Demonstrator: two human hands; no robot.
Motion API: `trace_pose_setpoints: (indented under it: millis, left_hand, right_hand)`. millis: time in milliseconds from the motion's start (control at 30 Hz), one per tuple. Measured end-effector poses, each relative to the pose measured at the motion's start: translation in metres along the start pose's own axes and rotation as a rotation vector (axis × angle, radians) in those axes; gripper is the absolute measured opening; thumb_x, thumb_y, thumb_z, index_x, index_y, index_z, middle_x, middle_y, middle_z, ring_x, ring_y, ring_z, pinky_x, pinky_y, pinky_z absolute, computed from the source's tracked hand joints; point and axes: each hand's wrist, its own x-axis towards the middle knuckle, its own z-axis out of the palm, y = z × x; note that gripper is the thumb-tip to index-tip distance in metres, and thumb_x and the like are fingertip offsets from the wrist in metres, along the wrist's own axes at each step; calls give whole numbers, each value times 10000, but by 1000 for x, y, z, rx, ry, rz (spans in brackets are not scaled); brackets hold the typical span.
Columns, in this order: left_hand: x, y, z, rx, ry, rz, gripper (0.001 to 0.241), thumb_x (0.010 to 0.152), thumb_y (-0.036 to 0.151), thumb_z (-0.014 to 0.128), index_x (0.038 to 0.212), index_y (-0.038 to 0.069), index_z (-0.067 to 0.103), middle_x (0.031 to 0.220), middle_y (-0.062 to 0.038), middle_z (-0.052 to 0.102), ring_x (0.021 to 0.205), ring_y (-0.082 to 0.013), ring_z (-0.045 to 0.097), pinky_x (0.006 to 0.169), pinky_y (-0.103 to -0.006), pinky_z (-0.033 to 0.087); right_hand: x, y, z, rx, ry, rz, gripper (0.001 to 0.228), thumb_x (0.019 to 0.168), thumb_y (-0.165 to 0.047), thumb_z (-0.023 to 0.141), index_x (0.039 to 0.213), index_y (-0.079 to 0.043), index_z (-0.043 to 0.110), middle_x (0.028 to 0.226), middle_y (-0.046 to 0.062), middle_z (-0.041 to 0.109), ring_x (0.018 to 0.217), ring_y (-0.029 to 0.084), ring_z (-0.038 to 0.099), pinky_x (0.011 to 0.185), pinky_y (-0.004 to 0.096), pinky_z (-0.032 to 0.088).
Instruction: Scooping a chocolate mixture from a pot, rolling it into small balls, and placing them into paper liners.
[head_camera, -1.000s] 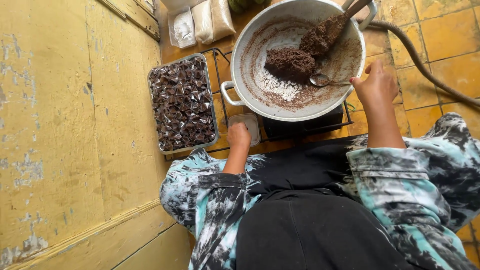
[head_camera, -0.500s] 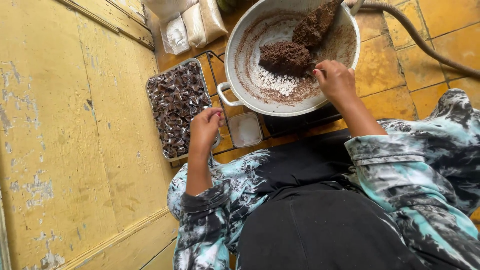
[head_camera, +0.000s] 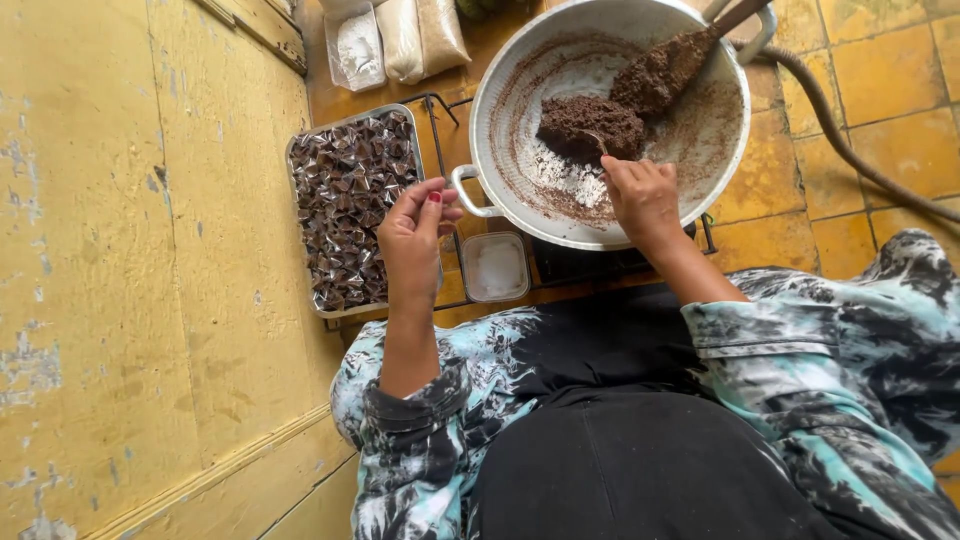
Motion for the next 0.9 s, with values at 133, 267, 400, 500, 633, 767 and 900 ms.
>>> trace_pose_setpoints:
  millis: [133, 267, 400, 500, 633, 767, 900]
  left_hand:
    - [-2, -9, -5, -14, 10, 47, 201, 1059, 67, 526, 1179, 1, 673, 991, -117, 752, 817, -117, 723, 729, -236, 618]
    - [-5, -11, -10, -33, 8, 65, 203, 1056, 74, 539, 1190, -5, 669, 1009, -133, 756, 807, -118, 727, 722, -230, 614]
    - [-8, -10, -8, -58, -4, 87, 207, 1056, 88, 550, 1200, -3, 669, 1028, -138, 759, 825, -118, 732, 733, -229, 615]
    - [-9, -13, -5, -63, -12, 101, 211, 1059, 88, 546, 1203, -4, 670, 1035, -149, 755, 831, -128, 732, 738, -237, 612]
    - [-9, -15, -4, -65, -4, 92, 209, 1058, 90, 551, 1203, 3, 673, 1031, -141, 757, 820, -126, 733, 727, -235, 609]
    - [-10, -17, -4, -56, -4, 93, 209, 1060, 94, 550, 1204, 4, 673, 1037, -145, 757, 819, -128, 730, 727, -238, 604]
    - [-9, -17, -2, -58, -10, 97, 209, 1060, 94, 550, 1206, 6, 671, 1038, -145, 756, 821, -134, 731, 725, -246, 604]
  right_hand:
    - [17, -18, -11, 24, -86, 46, 184, 1085, -186, 626, 1225, -121, 726, 987, 100, 778, 901, 197, 725, 783, 304, 452]
    - [10, -14, 16, -16, 40, -45, 187, 1043, -222, 653, 1209, -165, 717, 919, 46, 752, 860, 184, 709, 776, 314, 437]
    - [4, -13, 26, -33, 24, -70, 171, 1046, -236, 645, 1197, -186, 709, 888, 19, 745, 827, 169, 698, 762, 308, 426]
    - [-3, -6, 37, -43, 11, -112, 157, 1037, -255, 634, 1178, -216, 692, 889, 7, 733, 849, 166, 695, 762, 306, 420]
    - [-3, -7, 36, -51, 15, -123, 107, 1019, -250, 649, 1113, -225, 695, 862, 0, 725, 832, 172, 690, 757, 318, 422]
    - [3, -4, 29, -63, 47, -116, 92, 1024, -255, 657, 1105, -241, 698, 888, -21, 728, 855, 154, 679, 771, 311, 408]
    - [-1, 2, 36, -91, 54, -128, 93, 1010, -261, 676, 1097, -240, 702, 899, -25, 731, 861, 151, 673, 769, 322, 406]
